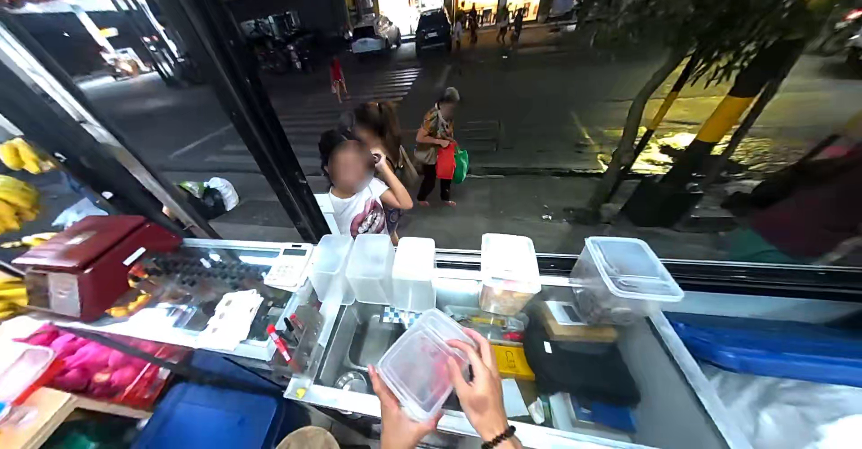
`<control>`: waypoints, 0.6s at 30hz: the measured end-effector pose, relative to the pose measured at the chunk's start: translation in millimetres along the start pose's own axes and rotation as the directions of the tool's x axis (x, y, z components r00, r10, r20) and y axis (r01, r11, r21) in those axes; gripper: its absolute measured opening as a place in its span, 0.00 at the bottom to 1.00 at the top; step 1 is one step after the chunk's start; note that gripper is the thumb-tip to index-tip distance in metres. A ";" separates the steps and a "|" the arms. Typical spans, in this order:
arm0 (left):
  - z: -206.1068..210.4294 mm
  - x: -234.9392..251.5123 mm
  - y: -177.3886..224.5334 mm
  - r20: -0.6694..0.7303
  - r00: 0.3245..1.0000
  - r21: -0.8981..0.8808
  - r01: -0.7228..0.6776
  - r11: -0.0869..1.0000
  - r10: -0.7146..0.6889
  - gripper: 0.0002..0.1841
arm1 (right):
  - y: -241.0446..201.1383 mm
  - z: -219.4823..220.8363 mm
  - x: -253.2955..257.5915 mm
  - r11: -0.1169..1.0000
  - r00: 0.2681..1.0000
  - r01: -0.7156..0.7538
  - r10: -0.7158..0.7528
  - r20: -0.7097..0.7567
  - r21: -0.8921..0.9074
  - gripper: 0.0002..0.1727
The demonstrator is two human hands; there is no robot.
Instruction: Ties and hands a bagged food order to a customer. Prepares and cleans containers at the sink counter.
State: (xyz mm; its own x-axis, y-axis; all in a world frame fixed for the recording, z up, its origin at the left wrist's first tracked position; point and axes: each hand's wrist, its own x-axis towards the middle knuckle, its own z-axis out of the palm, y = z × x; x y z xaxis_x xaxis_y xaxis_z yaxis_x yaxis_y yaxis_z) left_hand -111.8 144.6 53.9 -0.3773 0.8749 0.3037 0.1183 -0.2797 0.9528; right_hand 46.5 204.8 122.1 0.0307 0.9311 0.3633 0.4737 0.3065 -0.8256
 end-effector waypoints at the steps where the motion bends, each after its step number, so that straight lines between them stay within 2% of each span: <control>1: 0.8 -0.7 -2.8 -0.013 1.000 0.021 -0.015 1.000 0.015 0.90 | 0.5 3.3 4.6 1.000 1.000 0.004 -0.004 0.009 -0.006 0.18; 7: 31.6 -11.4 -6.3 -0.123 0.992 0.172 0.012 0.985 0.010 0.82 | 12.9 -1.5 29.3 1.000 0.997 -0.002 0.002 0.072 -0.006 0.18; 9: 48.9 -20.3 1.6 -0.177 0.984 0.221 0.047 0.974 -0.008 0.80 | 0.1 -11.4 34.0 0.991 0.994 -0.074 0.083 0.075 -0.111 0.16; 11: 64.2 -31.1 8.6 -0.206 0.978 0.239 0.082 0.968 -0.032 0.79 | -24.8 -24.6 36.6 0.940 0.981 -0.136 0.172 0.089 -0.314 0.15; 13: 74.2 -41.7 11.9 -0.188 0.982 0.233 0.080 0.969 -0.035 0.74 | -53.5 -34.1 41.7 0.857 0.933 -0.192 0.310 0.182 -0.479 0.24; 15: 77.1 -54.2 11.9 -0.107 0.994 0.222 0.037 0.974 -0.014 0.68 | -73.4 -35.3 47.3 0.782 0.852 -0.226 0.448 0.272 -0.580 0.40; 18: 74.2 -65.4 6.9 0.071 0.996 0.225 -0.062 0.972 0.047 0.55 | -79.3 -29.1 55.4 0.719 0.801 -0.225 0.521 0.296 -0.657 0.54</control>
State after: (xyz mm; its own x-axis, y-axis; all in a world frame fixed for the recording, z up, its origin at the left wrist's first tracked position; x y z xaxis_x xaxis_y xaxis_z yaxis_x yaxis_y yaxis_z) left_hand -18.1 114.8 40.8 -0.3050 0.8865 0.3480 0.3454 -0.2375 0.9079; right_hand 36.2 226.3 220.2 0.0107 0.9636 -0.2671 0.9124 -0.1187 -0.3917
